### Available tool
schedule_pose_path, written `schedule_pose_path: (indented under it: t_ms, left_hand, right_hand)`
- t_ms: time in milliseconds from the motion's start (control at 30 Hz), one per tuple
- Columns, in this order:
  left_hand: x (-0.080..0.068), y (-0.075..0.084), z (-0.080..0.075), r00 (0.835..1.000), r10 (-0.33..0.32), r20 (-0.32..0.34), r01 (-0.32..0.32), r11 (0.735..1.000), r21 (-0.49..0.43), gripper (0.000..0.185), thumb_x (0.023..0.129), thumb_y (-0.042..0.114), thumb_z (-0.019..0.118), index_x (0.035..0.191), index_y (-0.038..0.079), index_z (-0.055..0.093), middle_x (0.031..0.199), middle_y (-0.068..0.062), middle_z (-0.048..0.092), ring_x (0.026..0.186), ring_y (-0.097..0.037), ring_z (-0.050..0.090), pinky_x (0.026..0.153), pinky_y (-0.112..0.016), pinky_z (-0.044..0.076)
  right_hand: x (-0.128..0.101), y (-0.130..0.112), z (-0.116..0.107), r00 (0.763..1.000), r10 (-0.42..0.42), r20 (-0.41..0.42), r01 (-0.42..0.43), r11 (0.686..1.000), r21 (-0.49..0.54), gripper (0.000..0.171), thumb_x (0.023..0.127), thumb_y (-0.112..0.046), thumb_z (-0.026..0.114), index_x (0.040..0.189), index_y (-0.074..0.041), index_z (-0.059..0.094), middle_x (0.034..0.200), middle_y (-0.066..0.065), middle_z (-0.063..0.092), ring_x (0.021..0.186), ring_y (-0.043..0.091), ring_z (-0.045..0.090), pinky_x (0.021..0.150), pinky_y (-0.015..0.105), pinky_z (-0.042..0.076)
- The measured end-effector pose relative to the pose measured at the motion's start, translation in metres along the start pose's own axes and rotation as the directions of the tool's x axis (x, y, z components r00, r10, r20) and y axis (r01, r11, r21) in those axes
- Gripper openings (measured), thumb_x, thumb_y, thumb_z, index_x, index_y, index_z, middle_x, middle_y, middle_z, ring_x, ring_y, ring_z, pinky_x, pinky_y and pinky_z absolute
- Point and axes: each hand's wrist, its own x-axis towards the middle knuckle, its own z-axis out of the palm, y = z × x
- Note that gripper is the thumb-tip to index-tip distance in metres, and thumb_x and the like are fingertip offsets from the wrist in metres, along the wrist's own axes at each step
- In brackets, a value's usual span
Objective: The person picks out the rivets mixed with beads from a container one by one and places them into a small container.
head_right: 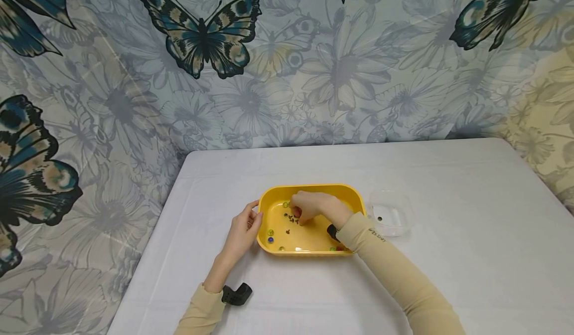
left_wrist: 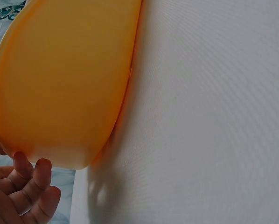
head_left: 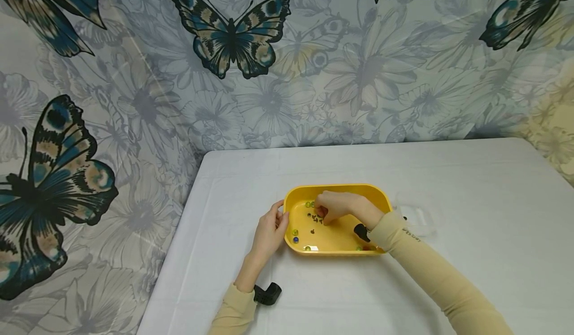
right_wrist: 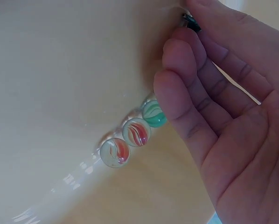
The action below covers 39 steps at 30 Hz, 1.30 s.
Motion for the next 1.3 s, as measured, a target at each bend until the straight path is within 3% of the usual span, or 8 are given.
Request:
schedule_pose_path:
  t_ms: [600,1300]
  left_hand:
    - [0.0006,0.0011,-0.0004,1.000,-0.011,0.002,0.011,1.000,0.004,0.036,0.094,0.014,0.051,0.127,-0.001,0.050,0.071,0.004,0.050,0.059,-0.007,0.047,0.052,-0.019,0.042]
    - [-0.0004,-0.0004,0.0007,1.000,-0.004,0.000,0.004,1.000,0.002,0.037,0.095,0.015,0.051,0.128,-0.001,0.049,0.071,0.004,0.049,0.060,-0.007,0.047,0.053,-0.020,0.043]
  right_hand:
    - [-0.0003,0.0011,-0.0005,0.999,-0.049,-0.005,0.049,0.999,-0.007,0.013,0.073,0.005,0.070,0.070,-0.003,0.060,0.064,-0.001,0.050,0.058,0.007,0.041,0.055,0.019,0.035]
    - [-0.0007,0.0006,0.0008,1.000,0.007,0.011,-0.007,1.000,-0.007,0.017,0.075,0.002,0.069,0.066,-0.007,0.058,0.062,-0.004,0.049,0.058,0.007,0.043,0.056,0.020,0.035]
